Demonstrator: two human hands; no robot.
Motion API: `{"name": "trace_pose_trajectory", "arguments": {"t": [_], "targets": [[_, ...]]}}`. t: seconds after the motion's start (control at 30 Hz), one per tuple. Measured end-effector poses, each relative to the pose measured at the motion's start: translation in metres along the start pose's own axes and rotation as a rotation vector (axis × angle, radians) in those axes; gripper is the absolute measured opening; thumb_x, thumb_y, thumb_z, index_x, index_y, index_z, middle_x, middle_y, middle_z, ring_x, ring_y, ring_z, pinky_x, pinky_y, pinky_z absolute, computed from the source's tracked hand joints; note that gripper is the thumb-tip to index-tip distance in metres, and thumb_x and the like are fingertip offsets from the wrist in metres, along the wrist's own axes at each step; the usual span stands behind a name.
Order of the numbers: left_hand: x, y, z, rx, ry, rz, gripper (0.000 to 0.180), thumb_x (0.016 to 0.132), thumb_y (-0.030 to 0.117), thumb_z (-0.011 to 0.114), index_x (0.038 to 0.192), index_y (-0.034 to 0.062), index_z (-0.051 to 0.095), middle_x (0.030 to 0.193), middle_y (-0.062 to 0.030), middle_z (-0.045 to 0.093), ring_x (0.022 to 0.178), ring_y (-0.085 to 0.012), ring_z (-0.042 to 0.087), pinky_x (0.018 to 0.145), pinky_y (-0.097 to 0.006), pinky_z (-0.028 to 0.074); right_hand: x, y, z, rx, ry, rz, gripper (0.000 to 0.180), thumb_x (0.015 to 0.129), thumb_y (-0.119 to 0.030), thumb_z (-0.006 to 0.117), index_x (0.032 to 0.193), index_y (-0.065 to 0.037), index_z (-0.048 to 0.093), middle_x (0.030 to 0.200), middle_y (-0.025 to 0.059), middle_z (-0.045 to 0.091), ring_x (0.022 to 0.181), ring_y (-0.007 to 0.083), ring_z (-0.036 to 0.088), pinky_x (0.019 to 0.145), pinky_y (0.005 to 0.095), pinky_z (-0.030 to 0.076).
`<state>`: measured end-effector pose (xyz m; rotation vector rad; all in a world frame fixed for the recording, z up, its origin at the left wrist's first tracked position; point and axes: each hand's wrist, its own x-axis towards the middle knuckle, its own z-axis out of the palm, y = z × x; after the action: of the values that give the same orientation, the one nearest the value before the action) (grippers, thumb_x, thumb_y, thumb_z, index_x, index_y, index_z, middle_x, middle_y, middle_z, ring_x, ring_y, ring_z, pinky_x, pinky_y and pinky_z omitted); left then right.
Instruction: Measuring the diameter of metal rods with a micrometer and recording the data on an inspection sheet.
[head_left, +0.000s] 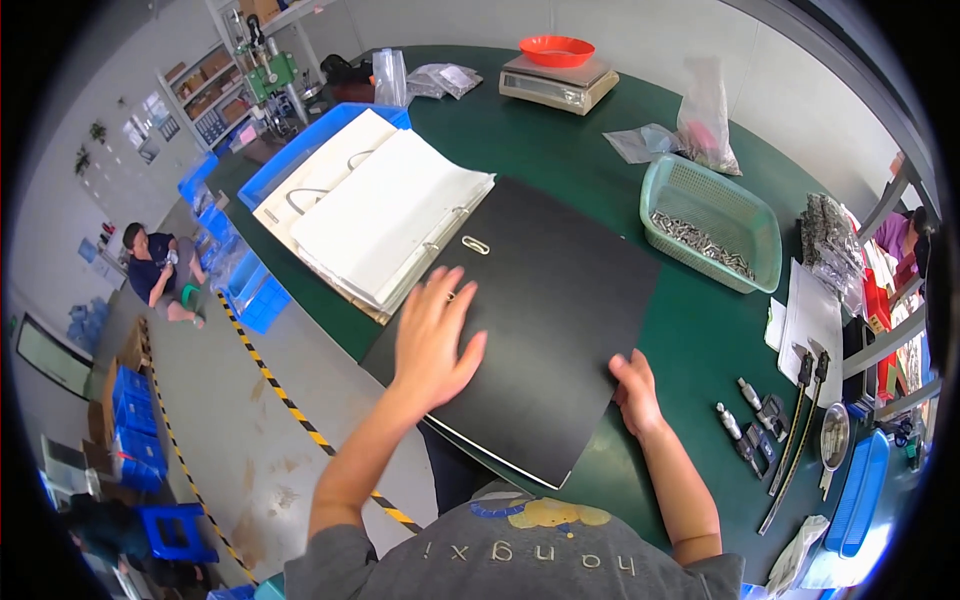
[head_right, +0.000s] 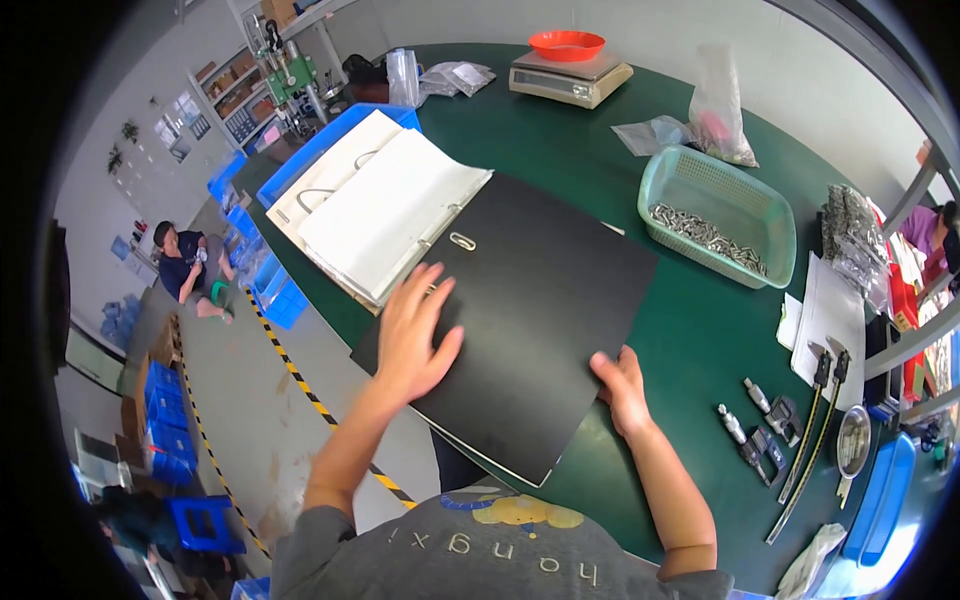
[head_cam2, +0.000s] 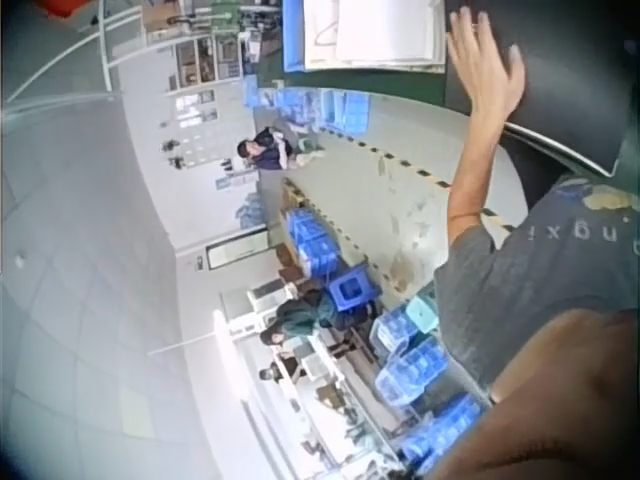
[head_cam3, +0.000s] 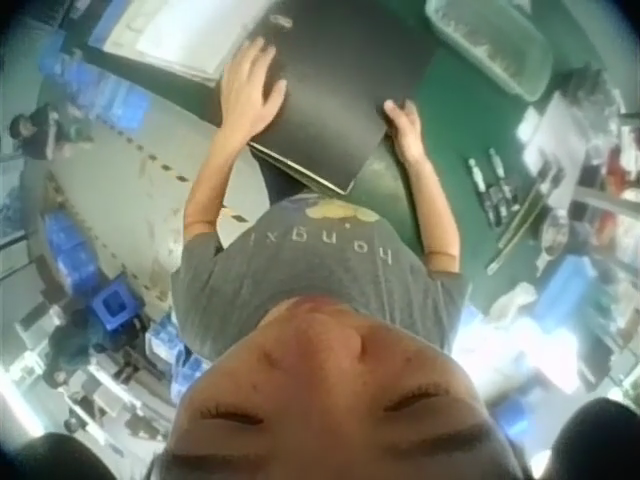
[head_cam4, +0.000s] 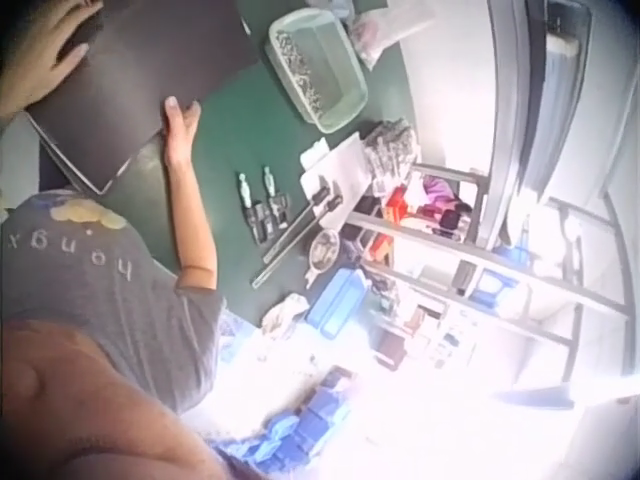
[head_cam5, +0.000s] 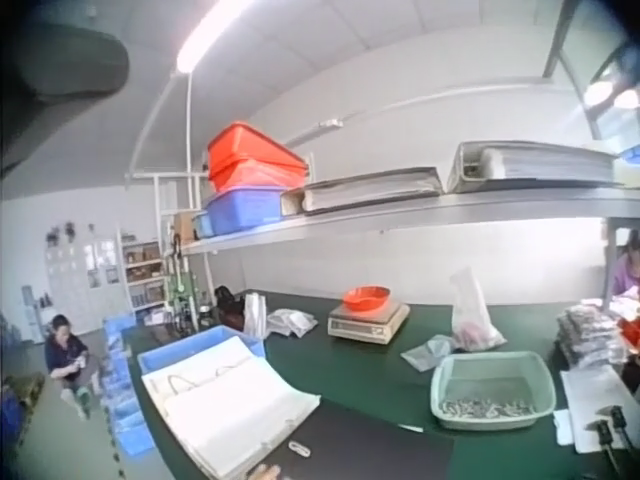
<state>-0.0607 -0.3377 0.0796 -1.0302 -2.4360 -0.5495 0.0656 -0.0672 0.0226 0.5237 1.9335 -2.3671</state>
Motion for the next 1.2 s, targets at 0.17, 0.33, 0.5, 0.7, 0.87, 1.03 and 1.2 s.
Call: {"name": "trace_pose_trajectory", "arguments": {"t": [0.17,0.33,0.5,0.7,0.87,1.03,1.2], "targets": [[-0.067,0.016,-0.03,0.028,0.05,-0.318,0.07,0.075,0.038,0.068,0.131,0.0018,0.046,0.143,-0.0216,0.031,0.135,-0.0437,0.022,0.107,-0.059,0.014,-0.003,-0.001,0.011,0.064,0.042,-0.111,0.072,0.086,-0.035,0.061,0.131,0.006,0.024,0.112,0.0151,0.049,0.1,0.0208,0.055,0.083,0.0369,0.049],[-0.08,0.028,-0.038,-0.036,-0.287,-0.071,0.096,0.065,0.061,0.071,0.136,0.0032,0.04,0.147,-0.0218,0.026,0.137,-0.0423,0.018,0.106,-0.062,0.008,0.001,0.007,0.005,0.317,0.051,-0.066,0.072,0.088,-0.037,0.058,0.133,0.005,0.022,0.109,0.0146,0.049,0.098,0.0208,0.055,0.082,0.0382,0.05],[-0.083,0.014,-0.029,-0.269,0.078,-0.216,0.089,0.073,0.05,0.071,0.139,0.0013,0.034,0.147,-0.0241,0.019,0.138,-0.0385,0.015,0.109,-0.053,0.014,0.003,0.011,0.001,0.139,0.02,-0.065,0.088,0.084,-0.029,0.068,0.133,0.019,0.013,0.112,0.0226,0.048,0.103,0.0223,0.053,0.086,0.0369,0.048],[-0.146,0.012,0.015,-0.864,0.251,-0.873,0.087,0.079,0.031,0.068,0.144,-0.0003,0.019,0.146,-0.0252,0.015,0.136,-0.0371,0.018,0.111,-0.046,0.016,-0.007,0.009,0.021,0.039,0.081,-0.304,0.067,0.084,-0.01,0.065,0.135,0.006,0.023,0.135,0.0188,0.039,0.127,0.0258,0.038,0.105,0.0372,0.032],[-0.169,0.03,0.071,-0.961,0.216,-0.797,0.082,0.082,0.032,0.063,0.141,-0.0045,0.021,0.146,-0.0236,0.018,0.136,-0.0327,0.021,0.111,-0.043,0.016,-0.023,-0.022,0.036,0.065,-0.075,-0.588,0.064,0.083,-0.003,0.065,0.131,0.0,0.024,0.126,0.0145,0.045,0.117,0.0206,0.046,0.098,0.0311,0.039],[-0.166,0.019,0.085,-1.328,0.496,-0.752,0.064,0.089,0.04,0.05,0.133,-0.0043,0.039,0.14,-0.0157,0.036,0.13,-0.0277,0.034,0.108,-0.041,0.026,-0.041,-0.068,0.066,0.077,-0.321,-0.845,0.065,0.083,0.0,0.065,0.134,-0.004,0.024,0.118,0.0139,0.055,0.103,0.0169,0.057,0.084,0.0303,0.047],[-0.101,0.033,0.004,-1.622,0.715,-0.421,0.061,0.093,0.047,0.041,0.132,0.0011,0.042,0.133,-0.0116,0.047,0.122,-0.027,0.045,0.104,-0.042,0.035,-0.041,-0.131,0.098,0.136,-0.424,-1.013,0.066,0.086,-0.003,0.064,0.137,-0.005,0.023,0.119,0.0158,0.057,0.101,0.0163,0.059,0.08,0.0299,0.048]]}}
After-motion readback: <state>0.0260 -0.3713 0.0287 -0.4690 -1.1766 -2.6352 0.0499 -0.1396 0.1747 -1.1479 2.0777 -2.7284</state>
